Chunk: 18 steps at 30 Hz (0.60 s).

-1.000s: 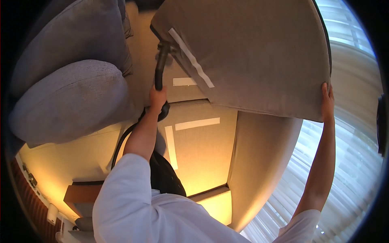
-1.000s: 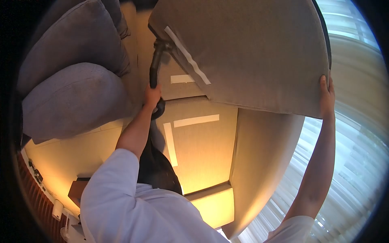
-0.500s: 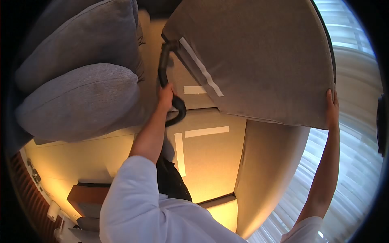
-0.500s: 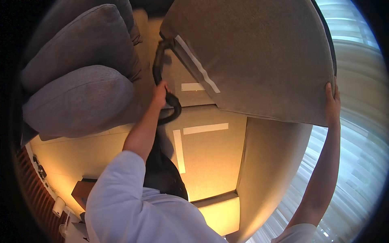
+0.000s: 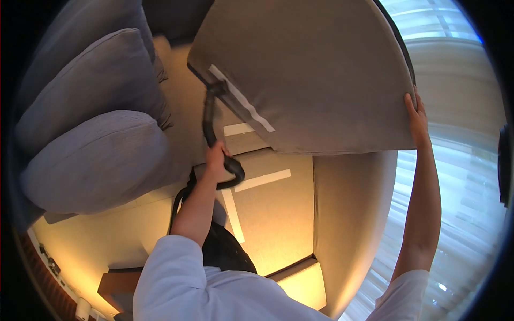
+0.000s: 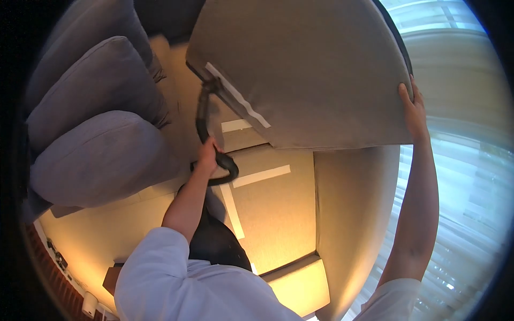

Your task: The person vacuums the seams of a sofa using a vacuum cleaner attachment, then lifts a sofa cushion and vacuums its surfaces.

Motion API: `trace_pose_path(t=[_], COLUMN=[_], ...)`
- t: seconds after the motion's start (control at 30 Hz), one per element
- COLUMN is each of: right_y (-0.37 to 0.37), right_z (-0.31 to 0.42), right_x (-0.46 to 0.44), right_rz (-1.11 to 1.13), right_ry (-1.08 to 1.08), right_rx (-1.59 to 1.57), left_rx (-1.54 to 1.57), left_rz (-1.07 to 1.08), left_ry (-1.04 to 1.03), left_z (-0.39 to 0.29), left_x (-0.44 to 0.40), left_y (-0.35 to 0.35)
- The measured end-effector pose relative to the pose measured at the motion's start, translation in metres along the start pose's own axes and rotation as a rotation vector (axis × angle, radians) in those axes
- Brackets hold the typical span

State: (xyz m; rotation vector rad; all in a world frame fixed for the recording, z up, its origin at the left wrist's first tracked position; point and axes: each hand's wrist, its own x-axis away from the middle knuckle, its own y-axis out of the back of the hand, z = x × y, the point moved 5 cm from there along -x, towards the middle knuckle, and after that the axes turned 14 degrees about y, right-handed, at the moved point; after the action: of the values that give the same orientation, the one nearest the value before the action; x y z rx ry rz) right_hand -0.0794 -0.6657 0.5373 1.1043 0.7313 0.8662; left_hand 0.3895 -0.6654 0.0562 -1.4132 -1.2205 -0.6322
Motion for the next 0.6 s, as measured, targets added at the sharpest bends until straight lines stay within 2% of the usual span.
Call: trace_pose_path(t=[0.03, 0.07, 0.13, 0.2, 0.23, 0.3, 0.33, 0.4, 0.53, 0.6], right_y=[0.001, -0.002, 0.001, -0.002, 0.002, 0.005, 0.006, 0.007, 0.016, 0.02], right_z=[0.0, -0.005, -0.022, -0.036, -0.028, -0.007, 0.0, 0.009, 0.023, 0.022], right_x=[0.001, 0.0, -0.003, -0.006, -0.004, 0.004, 0.007, 0.015, 0.024, 0.026], right_rz=[-0.008, -0.019, -0.007, -0.006, -0.022, -0.046, -0.026, -0.008, -0.031, -0.024], right_ry=[0.015, 0.008, 0.11, 0.077, 0.099, 0.113, 0.081, 0.033, 0.06, 0.057], right_rx=[0.016, 0.017, 0.074, 0.14, 0.154, 0.171, 0.182, 0.186, 0.22, 0.256], left_rx=[0.078, 0.069, -0.282, -0.298, -0.321, -0.556, -0.563, -0.985, -0.837, -0.791], left_rz=[0.044, 0.053, -0.082, -0.143, -0.015, -0.072, -0.064, -0.181, 0.018, 0.123], left_ry=[-0.1, -0.102, -0.137, -0.091, -0.02, -0.07, -0.081, -0.604, -0.807, -0.773], left_z=[-0.016, -0.009, 0.011, 0.043, 0.05, 0.036, 0.018, -0.037, -0.108, -0.129], left_x=[-0.004, -0.002, -0.005, 0.016, 0.027, 0.071, 0.095, 0.162, 0.249, 0.273], left_y=[-0.006, -0.014, -0.044, -0.032, -0.024, -0.012, -0.022, -0.057, -0.159, -0.21])
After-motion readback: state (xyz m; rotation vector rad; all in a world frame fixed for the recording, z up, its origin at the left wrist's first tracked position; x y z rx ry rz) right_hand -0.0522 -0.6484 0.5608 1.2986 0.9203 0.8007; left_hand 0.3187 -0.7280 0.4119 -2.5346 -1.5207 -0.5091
